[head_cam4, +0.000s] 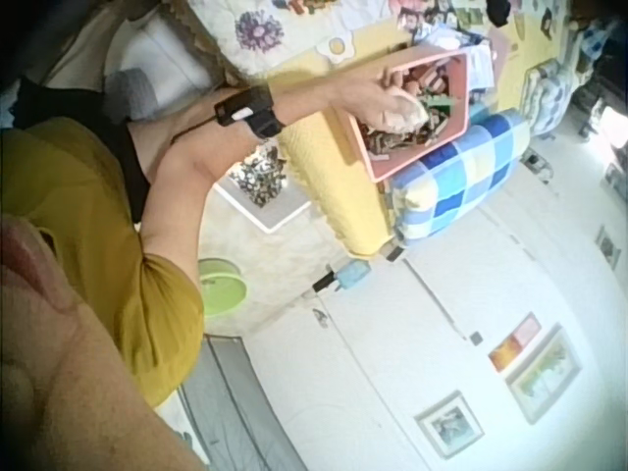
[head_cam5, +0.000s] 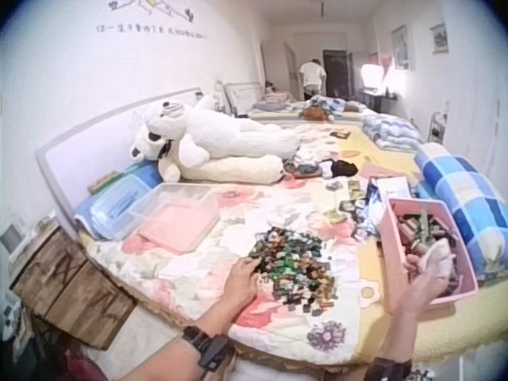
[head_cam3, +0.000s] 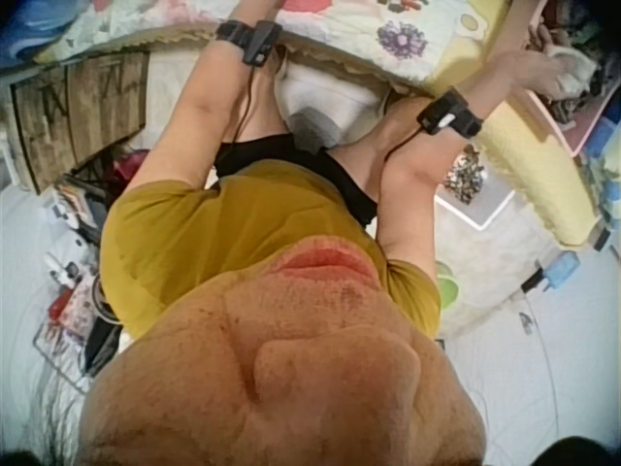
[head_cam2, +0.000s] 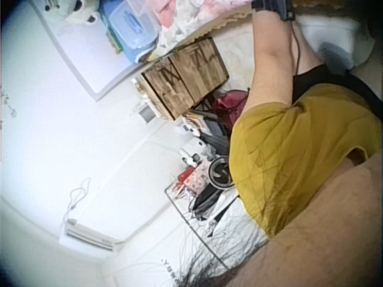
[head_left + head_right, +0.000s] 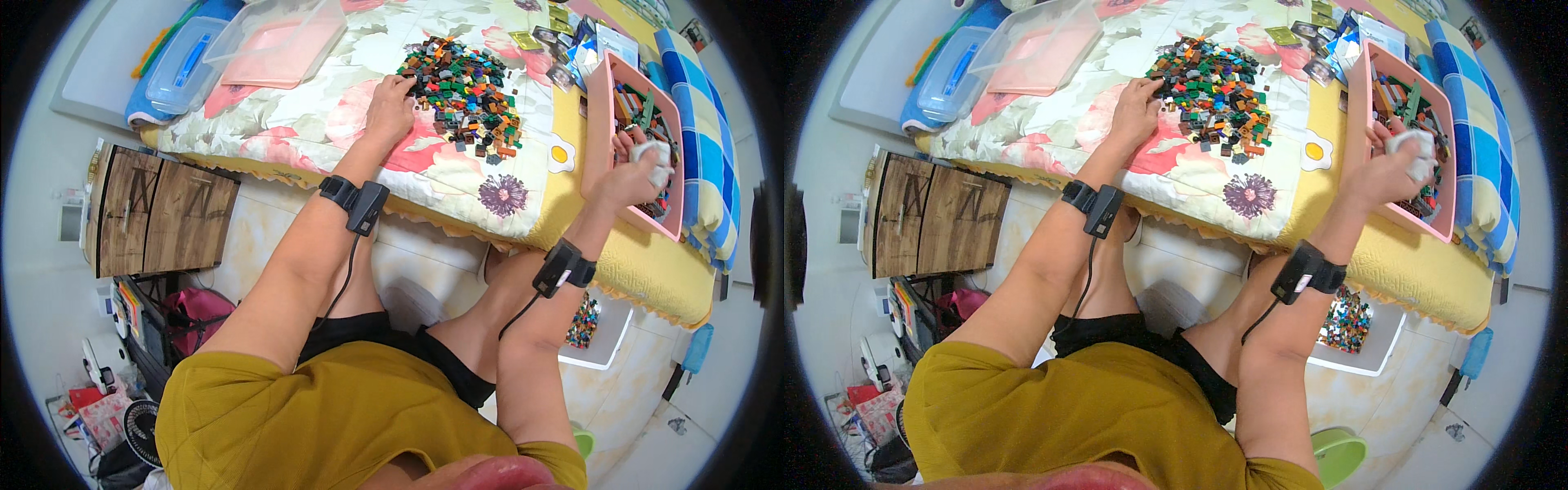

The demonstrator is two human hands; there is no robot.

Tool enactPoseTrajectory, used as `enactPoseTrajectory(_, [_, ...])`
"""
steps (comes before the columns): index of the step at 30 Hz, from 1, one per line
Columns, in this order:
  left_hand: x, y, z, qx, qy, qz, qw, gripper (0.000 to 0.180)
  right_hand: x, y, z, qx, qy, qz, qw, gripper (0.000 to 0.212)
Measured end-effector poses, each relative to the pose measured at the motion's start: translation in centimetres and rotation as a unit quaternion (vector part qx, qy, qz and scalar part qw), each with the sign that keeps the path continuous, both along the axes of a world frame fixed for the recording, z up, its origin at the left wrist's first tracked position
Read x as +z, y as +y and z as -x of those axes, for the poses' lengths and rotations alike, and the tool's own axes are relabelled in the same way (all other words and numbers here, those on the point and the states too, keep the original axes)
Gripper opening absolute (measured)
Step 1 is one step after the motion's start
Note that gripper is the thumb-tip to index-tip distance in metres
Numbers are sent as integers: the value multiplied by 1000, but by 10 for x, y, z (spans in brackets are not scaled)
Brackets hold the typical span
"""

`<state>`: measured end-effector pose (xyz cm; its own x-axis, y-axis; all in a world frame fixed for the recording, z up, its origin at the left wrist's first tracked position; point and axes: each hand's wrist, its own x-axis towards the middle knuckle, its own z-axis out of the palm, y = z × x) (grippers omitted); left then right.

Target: The person sits on the floor under a bed and assembles small plastic bricks by hand. They pick individual bricks from a pile on the bed, connect them into small structures, and place the assembled pieces into a pink container.

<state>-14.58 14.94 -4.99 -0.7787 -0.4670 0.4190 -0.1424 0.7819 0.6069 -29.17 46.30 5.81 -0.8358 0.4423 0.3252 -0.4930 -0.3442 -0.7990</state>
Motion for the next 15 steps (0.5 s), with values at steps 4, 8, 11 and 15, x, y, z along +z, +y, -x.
enactPoseTrajectory(4, [-1, 6, 0, 41, 4, 59, 997, 31, -11, -28, -15, 72, 8, -44, 996, 25])
enactPoseTrajectory(8, [5, 11, 0, 65, 37, 18, 997, 23, -24, -54, -31, 187, -50, -76, 978, 23])
enactPoseTrajectory(11, [12, 16, -1, 66, 81, -89, 991, 19, -32, -70, -39, 203, -36, -103, 973, 24])
enactPoseTrajectory(15, [22, 20, -4, -2, 145, -271, 952, 19, -39, -83, -48, 235, -69, -158, 957, 27])
